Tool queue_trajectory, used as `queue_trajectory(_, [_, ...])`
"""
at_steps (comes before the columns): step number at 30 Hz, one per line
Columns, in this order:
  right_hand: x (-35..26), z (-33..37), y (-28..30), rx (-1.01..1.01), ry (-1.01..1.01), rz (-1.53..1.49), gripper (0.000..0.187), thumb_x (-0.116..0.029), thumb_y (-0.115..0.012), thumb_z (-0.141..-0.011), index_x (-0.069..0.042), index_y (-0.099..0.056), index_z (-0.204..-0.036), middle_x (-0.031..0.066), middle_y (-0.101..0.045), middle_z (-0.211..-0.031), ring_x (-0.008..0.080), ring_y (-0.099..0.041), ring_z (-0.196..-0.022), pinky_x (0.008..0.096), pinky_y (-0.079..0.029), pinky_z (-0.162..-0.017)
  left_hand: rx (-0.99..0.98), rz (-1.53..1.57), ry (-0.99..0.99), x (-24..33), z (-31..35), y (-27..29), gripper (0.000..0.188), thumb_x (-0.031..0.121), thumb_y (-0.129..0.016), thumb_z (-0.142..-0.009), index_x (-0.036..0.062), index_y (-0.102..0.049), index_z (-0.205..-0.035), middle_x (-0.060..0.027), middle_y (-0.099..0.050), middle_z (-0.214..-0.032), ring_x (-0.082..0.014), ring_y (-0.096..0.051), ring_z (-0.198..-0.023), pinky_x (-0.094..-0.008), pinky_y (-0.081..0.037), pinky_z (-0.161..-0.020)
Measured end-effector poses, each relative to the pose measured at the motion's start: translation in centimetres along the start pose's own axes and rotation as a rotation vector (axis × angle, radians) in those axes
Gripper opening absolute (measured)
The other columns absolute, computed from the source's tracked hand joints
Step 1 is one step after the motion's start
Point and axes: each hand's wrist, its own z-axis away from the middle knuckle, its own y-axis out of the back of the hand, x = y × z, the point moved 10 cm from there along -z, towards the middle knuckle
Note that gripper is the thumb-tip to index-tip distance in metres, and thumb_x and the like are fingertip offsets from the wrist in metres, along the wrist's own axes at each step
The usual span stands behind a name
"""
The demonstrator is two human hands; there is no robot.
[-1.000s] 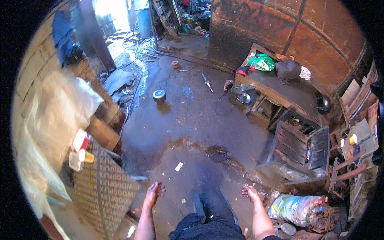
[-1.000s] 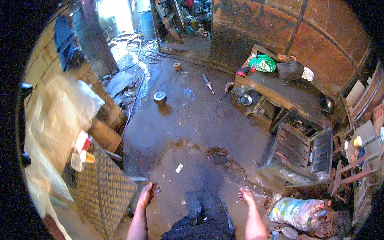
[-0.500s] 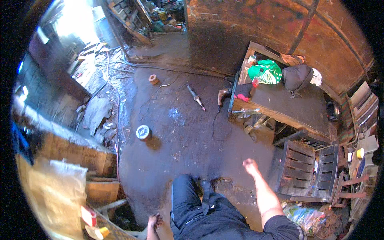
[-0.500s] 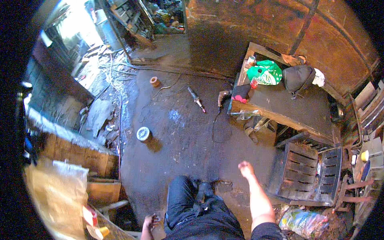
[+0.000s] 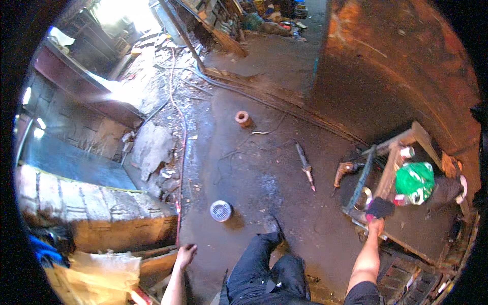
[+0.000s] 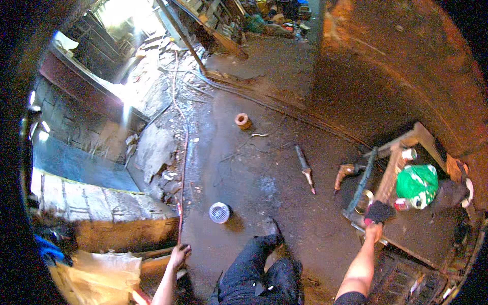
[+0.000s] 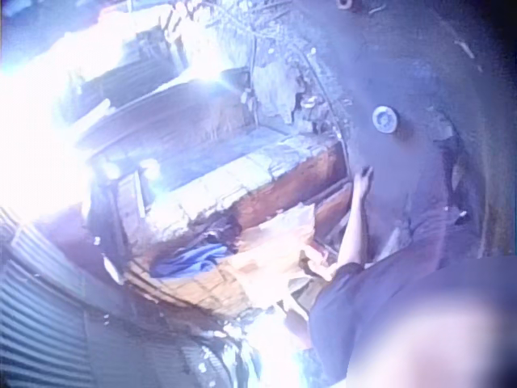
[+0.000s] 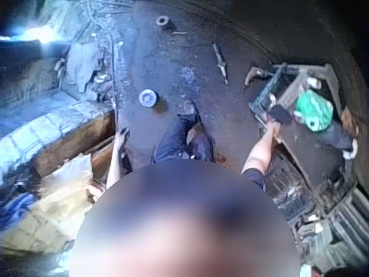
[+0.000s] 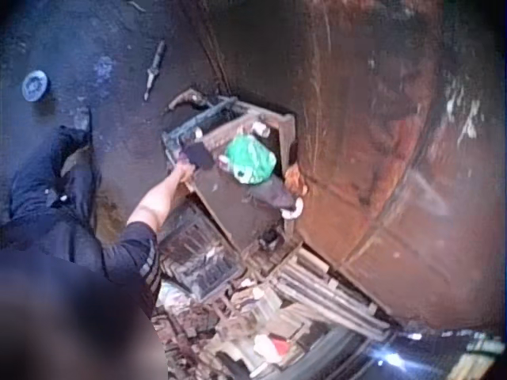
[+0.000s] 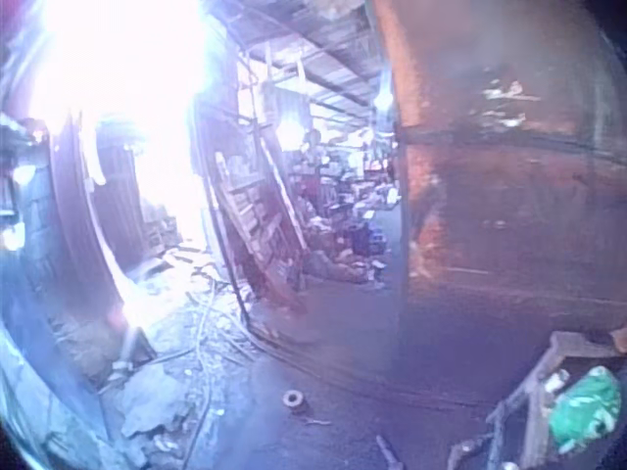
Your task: The person scrubs a cylinder head with a brush in a basin of dark liquid, then rinses it with a hose. They walk through a workshop, dry their hands with a cloth, and wipe the cylinder head with the cloth. Another person is seen working on a separate cylinder head nearby.
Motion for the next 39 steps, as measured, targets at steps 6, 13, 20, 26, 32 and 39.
queue_trajectory(6, [-24.2, 12.6, 4.2, -0.887, -0.201, -1.407, 0.029, -0.025, -0.057, -0.093, -0.005, -0.064, -0.112, 0.0045, -0.068, -0.101, 0.0177, -0.063, -0.086, 0.0425, -0.053, -0.069, -0.176, -0.006, -0.219, 31.4, -6.3, -1.3, 0.035, 0.027, -0.059, -0.094, -0.0025, -0.062, -0.113, -0.0098, -0.068, -0.098, -0.0142, -0.064, -0.086, -0.0271, -0.049, -0.069])
queue_trajectory(13, [-62.5, 16.2, 17.3, -1.756, 0.036, -2.304, 0.042, -0.035, -0.045, -0.093, -0.008, -0.056, -0.123, 0.0088, -0.06, -0.121, 0.0246, -0.058, -0.107, 0.0437, -0.049, -0.089, -0.51, 0.351, -0.405, 62.1, -14.9, -11.7, 0.042, 0.034, -0.05, -0.098, -0.0026, -0.058, -0.116, -0.0121, -0.066, -0.107, -0.0197, -0.064, -0.09, -0.0316, -0.049, -0.079])
queue_trajectory(20, [-87.9, 8.0, 19.2, -1.973, 0.133, -1.971, 0.055, -0.049, -0.054, -0.086, -0.008, -0.057, -0.122, 0.0072, -0.064, -0.113, 0.0211, -0.063, -0.098, 0.0387, -0.051, -0.09, -0.676, 0.742, -0.422, 83.2, -23.7, -10.7, 0.068, 0.059, -0.038, -0.094, 0.0, -0.05, -0.127, -0.0157, -0.063, -0.112, -0.0282, -0.062, -0.099, -0.0412, -0.048, -0.086])
queue_trajectory(26, [-103.3, -2.5, 23.0, -1.712, 0.085, -1.822, 0.046, -0.044, -0.049, -0.091, -0.008, -0.06, -0.118, 0.0068, -0.067, -0.108, 0.0177, -0.066, -0.093, 0.0308, -0.056, -0.076, -0.66, 1.193, -0.481, 103.5, -28.6, -8.5, 0.09, 0.075, -0.039, -0.084, 0.0032, -0.04, -0.137, -0.0178, -0.047, -0.135, -0.032, -0.051, -0.119, -0.048, -0.041, -0.1])
queue_trajectory(32, [-125.4, -10.1, 28.7, -1.634, 0.115, -1.772, 0.059, -0.018, -0.072, -0.078, -0.013, -0.049, -0.131, 0.0081, -0.057, -0.127, 0.0229, -0.058, -0.111, 0.0354, -0.047, -0.095, -1.0, 1.237, -0.692, 129.0, -38.2, -15.4, 0.099, 0.08, -0.032, -0.081, 0.0063, -0.026, -0.147, -0.0169, -0.024, -0.152, -0.0353, -0.032, -0.136, -0.0494, -0.024, -0.112])
queue_trajectory(39, [-143.2, -27.6, 28.4, -0.945, 0.57, -1.416, 0.091, -0.001, -0.069, -0.07, -0.032, -0.031, -0.147, 0.0194, -0.047, -0.136, 0.0326, -0.053, -0.117, 0.0392, -0.042, -0.101, -0.908, 1.016, -0.552, 151.1, -48.9, -22.1, 0.097, 0.078, -0.019, -0.085, 0.0075, -0.015, -0.151, -0.0162, -0.014, -0.156, -0.0296, -0.015, -0.144, -0.0431, -0.011, -0.116])
